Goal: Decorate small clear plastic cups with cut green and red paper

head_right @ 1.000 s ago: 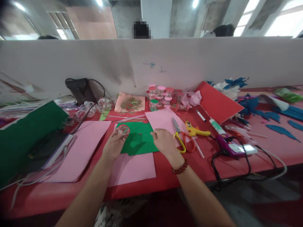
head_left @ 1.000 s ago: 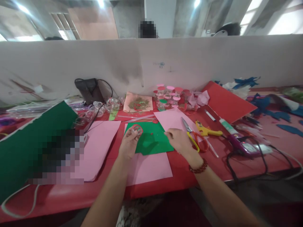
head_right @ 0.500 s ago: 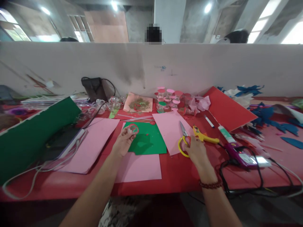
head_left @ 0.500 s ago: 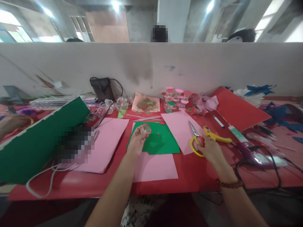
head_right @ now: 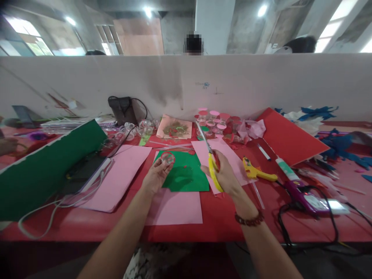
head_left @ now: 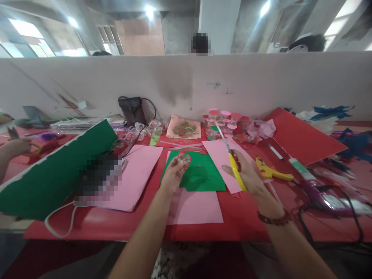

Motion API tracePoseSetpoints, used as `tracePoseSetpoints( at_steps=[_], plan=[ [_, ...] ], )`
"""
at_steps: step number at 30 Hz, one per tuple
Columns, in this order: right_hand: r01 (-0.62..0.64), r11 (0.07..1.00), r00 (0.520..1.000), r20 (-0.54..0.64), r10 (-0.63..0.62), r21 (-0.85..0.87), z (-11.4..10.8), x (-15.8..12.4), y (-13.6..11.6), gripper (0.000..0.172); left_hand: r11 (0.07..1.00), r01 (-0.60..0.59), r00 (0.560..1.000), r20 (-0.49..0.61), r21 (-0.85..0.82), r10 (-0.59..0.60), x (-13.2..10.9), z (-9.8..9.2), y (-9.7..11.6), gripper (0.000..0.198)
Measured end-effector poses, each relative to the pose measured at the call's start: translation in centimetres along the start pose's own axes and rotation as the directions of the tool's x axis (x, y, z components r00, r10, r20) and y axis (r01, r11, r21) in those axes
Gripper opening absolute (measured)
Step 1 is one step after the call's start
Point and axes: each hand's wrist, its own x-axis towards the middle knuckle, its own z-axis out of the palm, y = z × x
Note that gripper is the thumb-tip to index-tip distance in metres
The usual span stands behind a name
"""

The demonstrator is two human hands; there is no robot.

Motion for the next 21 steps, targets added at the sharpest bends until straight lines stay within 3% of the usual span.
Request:
tracePoseSetpoints(
  at_steps=[4, 8, 15, 21],
  plan=[
    [0.062, 0.986, 0.986, 0.163, -0.036, -0.154, 2.8, 1.8, -0.8, 0.065, 0.999, 0.001, 1.000, 0.000, -0.036, -0.001, 0.0, -0.1, 0.1, 0.028],
    [0.099, 0.941, 0.954, 0.301, 0.003, -0.323, 4.8, 1.1, -0.8, 0.061, 0.998, 0.006, 1.000, -0.008, -0.063, -0.007, -0.2, 0.2, 0.1, 0.026],
    [0.176, 0.891, 0.944, 0.327, -0.033, -0.419, 5.3, -0.4, -1.0, 0.061, 0.996, 0.052, 0.999, -0.013, -0.075, -0.053, -0.7, 0.9, 0.5, 0.017],
    [0.181, 0.886, 0.953, 0.297, -0.052, -0.426, 5.6, -0.8, -0.4, 0.062, 0.998, 0.056, 0.998, -0.003, 0.042, -0.056, -1.3, 1.5, 0.1, 0.021]
  ],
)
